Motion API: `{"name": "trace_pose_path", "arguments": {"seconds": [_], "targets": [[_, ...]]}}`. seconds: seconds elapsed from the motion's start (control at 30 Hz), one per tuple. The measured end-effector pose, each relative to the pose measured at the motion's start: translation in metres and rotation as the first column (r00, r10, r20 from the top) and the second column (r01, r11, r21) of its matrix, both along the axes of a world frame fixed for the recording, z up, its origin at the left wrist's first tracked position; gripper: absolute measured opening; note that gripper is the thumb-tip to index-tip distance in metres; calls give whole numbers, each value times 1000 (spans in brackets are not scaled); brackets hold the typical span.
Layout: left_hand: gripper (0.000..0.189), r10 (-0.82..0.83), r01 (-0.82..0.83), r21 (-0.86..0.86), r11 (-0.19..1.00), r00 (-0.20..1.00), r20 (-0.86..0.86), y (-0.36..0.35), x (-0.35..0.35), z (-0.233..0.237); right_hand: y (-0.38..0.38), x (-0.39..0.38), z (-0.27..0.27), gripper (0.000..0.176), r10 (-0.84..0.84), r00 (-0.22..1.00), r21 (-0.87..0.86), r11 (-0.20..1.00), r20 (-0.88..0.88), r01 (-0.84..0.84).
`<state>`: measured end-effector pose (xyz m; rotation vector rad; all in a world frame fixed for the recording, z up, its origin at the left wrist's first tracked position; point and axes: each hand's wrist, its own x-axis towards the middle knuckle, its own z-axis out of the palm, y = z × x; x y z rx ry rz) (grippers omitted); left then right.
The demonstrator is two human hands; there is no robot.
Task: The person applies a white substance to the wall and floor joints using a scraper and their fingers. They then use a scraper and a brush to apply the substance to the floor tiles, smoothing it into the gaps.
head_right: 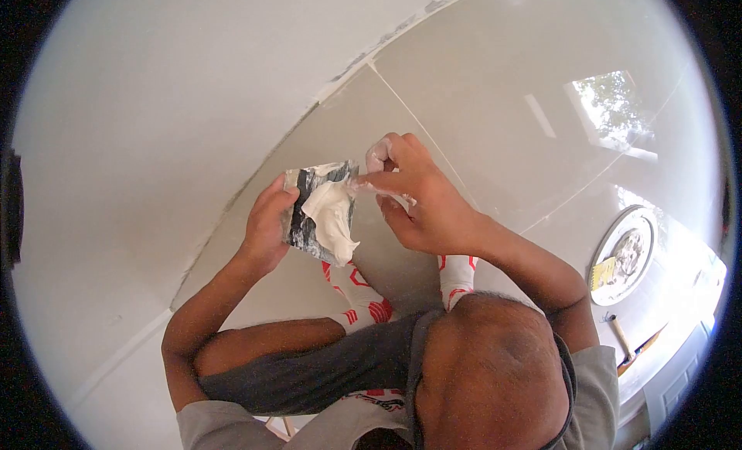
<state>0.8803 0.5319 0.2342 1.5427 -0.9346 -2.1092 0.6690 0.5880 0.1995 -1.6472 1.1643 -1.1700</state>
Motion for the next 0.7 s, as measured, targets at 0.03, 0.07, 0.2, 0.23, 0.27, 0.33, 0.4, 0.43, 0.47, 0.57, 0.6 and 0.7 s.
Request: {"name": "trace_pose_path", "arguments": {"seconds": [0.03,0.07,0.2,0.23,0.27,0.33,0.4,0.43,0.47,0.57,0.6,0.7], "targets": [[26,0,0,1,1000,1000,1,0,2,-2,0,1,0,38,-37,997,52,998,70,33],[31,-27,28,-11,1000,999,17,-1,4,-4,0,1,0,38,-37,997,54,998,71,33],[37,-44,50,-65,997,996,80,1,7,-10,-1,-2,-2,41,46,998,55,998,-38,-44],[37,-45,51,-64,997,996,82,0,7,-10,-1,-4,-2,43,81,996,76,994,28,-83],[37,-36,38,-37,999,998,57,-1,6,-9,0,-2,-3,43,79,996,77,994,29,-81],[37,-27,27,-10,1000,999,32,-2,3,-5,2,4,-5,47,-8,946,125,992,324,-34],[37,61,-61,39,997,998,-4,-3,-1,1,1,2,-6,50,11,999,-24,1000,50,-10],[37,57,-57,37,998,998,-2,-4,1,-1,1,1,-7,53,-12,974,-172,985,-228,-28],[37,56,-55,26,998,998,-19,-5,4,-3,1,-1,-9,53,-16,974,-173,985,-225,-24],[37,39,-39,6,999,999,-10,-6,4,-2,1,-4,-18,56,-40,993,-262,965,-113,9],[38,22,-22,0,1000,1000,13,-6,3,-1,0,3,-19,52,-97,995,-184,979,-29,90],[39,43,-44,13,999,997,68,-3,5,-5,-6,9,-19,45,-101,995,-114,989,-11,99]]}}
